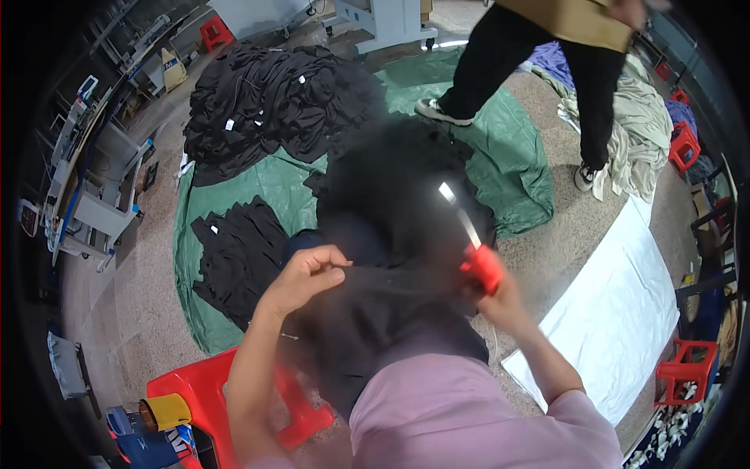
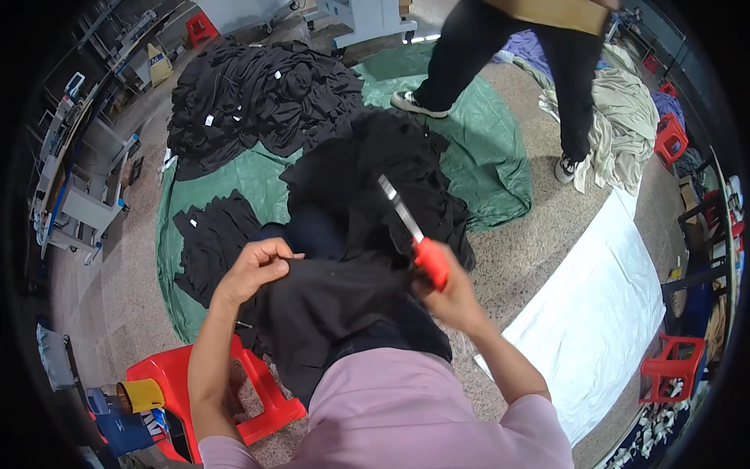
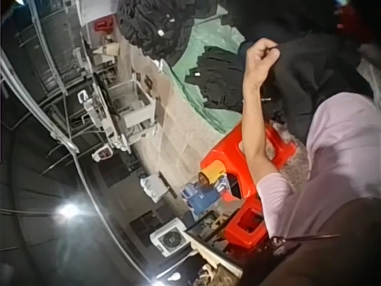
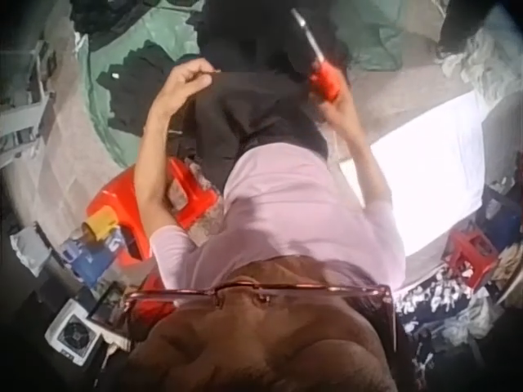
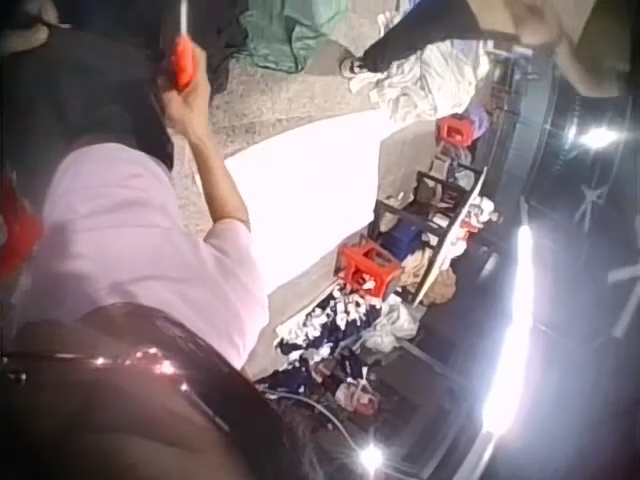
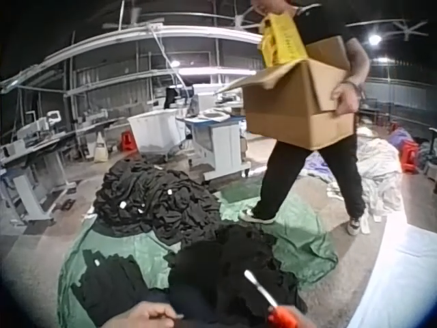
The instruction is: The recorder is using scissors to trim or cut pieces of black fabric in a manufacturing facility.
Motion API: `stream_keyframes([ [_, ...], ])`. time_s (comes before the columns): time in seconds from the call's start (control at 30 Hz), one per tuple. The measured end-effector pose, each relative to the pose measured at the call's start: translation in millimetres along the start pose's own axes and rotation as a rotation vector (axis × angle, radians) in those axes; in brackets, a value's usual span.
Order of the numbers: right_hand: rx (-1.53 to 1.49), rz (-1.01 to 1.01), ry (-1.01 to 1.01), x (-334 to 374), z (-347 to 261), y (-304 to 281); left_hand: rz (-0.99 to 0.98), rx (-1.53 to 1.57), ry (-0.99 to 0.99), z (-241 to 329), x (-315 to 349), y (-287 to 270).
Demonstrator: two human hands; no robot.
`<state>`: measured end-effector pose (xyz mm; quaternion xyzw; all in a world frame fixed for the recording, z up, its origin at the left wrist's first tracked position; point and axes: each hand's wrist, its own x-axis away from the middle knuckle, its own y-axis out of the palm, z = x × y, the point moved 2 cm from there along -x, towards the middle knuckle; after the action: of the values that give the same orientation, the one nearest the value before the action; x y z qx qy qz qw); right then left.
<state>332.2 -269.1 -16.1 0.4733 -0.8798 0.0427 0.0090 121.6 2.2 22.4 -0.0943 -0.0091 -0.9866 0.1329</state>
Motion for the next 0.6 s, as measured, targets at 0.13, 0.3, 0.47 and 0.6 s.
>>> stream_keyframes([
  [0.13, 0.448, 0.042, -0.159, -65.9, -21.0, -25.7, 0.058, -0.331, -0.045, 2.7, -27.7, -10.1],
  [0.3, 0.798, -0.023, 0.0, -131.2, 51.2, -11.4, 0.42, -0.724, 0.063, -46.0, -42.6, -1.5],
  [0.47, 0.79, -0.075, 0.038, -127.7, 77.3, 11.8, 0.832, -1.203, 0.521, -20.1, -16.6, 71.9],
  [0.6, 0.734, 0.024, -0.077, -119.5, 75.0, 3.9, 0.622, -1.192, 0.19, -37.8, -17.8, 129.4],
])
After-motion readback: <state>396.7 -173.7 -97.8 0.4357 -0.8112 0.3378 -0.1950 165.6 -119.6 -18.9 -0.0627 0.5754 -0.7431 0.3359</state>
